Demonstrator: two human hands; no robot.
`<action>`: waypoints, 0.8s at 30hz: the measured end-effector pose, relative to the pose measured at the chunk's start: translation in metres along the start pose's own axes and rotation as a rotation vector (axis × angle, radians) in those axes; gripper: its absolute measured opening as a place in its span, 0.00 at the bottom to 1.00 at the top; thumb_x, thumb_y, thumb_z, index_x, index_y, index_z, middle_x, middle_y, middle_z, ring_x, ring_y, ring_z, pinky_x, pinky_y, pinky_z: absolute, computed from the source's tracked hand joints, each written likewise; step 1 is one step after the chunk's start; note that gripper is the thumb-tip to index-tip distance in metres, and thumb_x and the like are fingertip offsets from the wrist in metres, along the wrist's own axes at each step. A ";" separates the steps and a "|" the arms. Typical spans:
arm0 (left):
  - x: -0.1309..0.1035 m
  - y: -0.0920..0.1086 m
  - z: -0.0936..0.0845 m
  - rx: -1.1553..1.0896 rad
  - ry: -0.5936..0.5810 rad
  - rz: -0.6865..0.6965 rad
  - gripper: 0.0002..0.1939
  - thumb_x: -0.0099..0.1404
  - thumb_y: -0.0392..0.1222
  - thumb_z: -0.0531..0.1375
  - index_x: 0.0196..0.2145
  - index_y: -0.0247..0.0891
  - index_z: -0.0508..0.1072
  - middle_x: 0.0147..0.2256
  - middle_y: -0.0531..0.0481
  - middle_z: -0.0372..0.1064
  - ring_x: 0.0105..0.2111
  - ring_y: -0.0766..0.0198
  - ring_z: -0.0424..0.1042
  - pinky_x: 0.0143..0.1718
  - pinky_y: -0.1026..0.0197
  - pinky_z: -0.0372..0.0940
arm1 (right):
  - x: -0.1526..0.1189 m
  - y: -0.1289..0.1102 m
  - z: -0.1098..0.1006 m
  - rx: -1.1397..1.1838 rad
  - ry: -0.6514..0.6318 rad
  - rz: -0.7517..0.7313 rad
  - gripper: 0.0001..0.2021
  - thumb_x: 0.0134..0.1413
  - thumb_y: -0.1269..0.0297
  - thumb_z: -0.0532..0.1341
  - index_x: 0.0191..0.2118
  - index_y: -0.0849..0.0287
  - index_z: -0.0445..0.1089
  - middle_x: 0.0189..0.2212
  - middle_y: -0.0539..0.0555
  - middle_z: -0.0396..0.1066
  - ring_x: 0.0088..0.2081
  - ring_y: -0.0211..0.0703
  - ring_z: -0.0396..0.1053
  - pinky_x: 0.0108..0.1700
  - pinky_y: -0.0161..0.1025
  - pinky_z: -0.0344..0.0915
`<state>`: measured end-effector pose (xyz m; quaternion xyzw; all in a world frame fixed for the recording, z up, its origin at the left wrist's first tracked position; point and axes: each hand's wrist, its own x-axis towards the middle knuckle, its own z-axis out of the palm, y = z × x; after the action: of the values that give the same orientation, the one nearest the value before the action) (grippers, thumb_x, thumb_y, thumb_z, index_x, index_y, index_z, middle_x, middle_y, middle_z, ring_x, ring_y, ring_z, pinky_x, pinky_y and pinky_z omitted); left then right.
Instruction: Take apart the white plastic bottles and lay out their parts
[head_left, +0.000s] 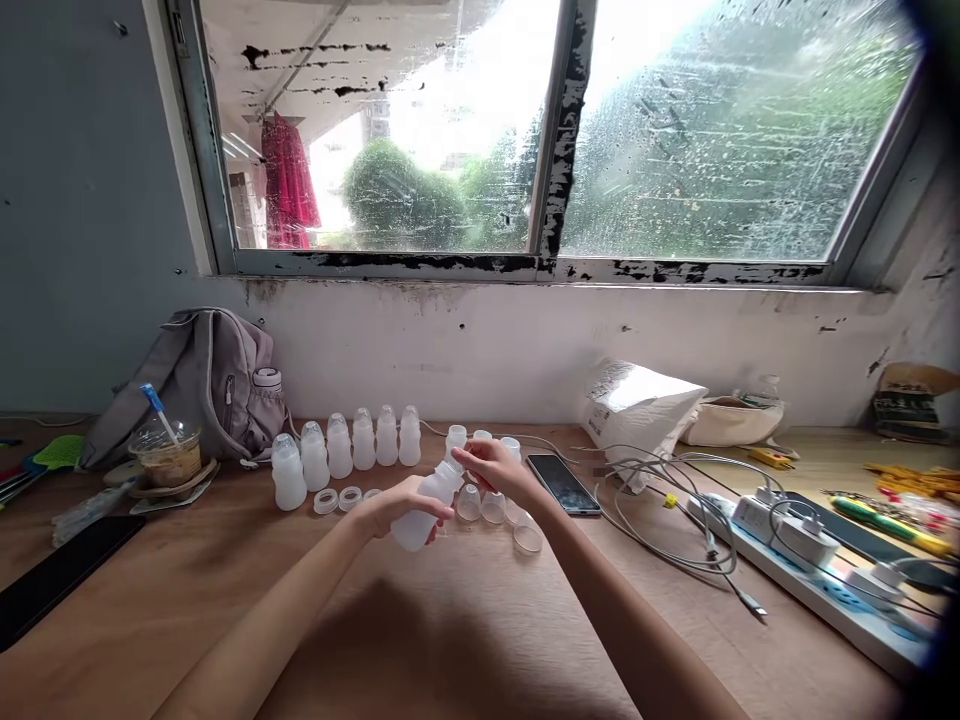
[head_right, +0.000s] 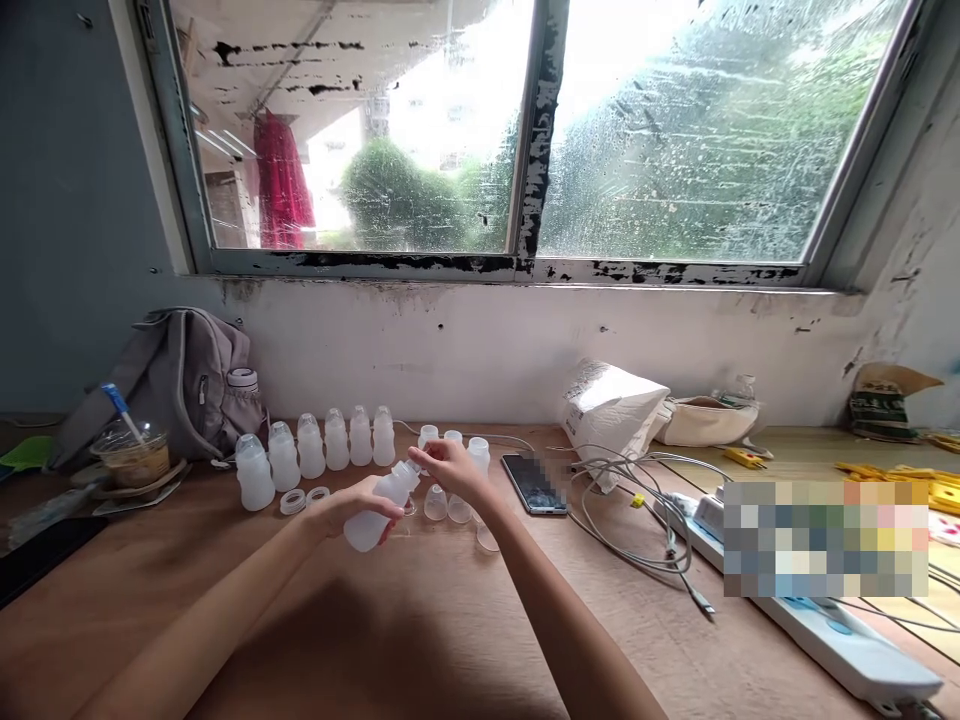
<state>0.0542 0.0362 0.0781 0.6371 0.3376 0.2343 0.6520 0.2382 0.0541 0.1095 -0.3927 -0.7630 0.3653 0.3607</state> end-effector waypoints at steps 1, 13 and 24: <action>0.000 0.001 0.000 0.009 0.008 -0.006 0.16 0.47 0.43 0.62 0.34 0.35 0.67 0.23 0.54 0.62 0.19 0.69 0.63 0.18 0.66 0.59 | 0.000 0.000 -0.001 0.007 -0.008 -0.007 0.19 0.48 0.48 0.53 0.19 0.58 0.54 0.12 0.43 0.51 0.14 0.29 0.47 0.16 0.29 0.44; -0.007 0.013 -0.006 0.162 0.044 0.021 0.22 0.48 0.46 0.63 0.41 0.38 0.64 0.29 0.54 0.63 0.23 0.70 0.63 0.23 0.66 0.61 | 0.002 0.002 -0.008 0.174 -0.070 -0.122 0.13 0.46 0.55 0.58 0.30 0.61 0.63 0.18 0.45 0.57 0.19 0.32 0.57 0.20 0.30 0.56; -0.016 0.013 -0.030 0.016 0.075 0.034 0.22 0.50 0.40 0.58 0.44 0.40 0.60 0.32 0.52 0.64 0.32 0.64 0.65 0.28 0.64 0.61 | 0.002 -0.004 -0.012 0.157 0.150 -0.153 0.10 0.44 0.59 0.58 0.30 0.61 0.67 0.25 0.51 0.65 0.24 0.34 0.62 0.27 0.35 0.62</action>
<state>0.0230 0.0458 0.0946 0.6386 0.3526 0.2664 0.6300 0.2457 0.0574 0.1188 -0.3305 -0.7306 0.3648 0.4732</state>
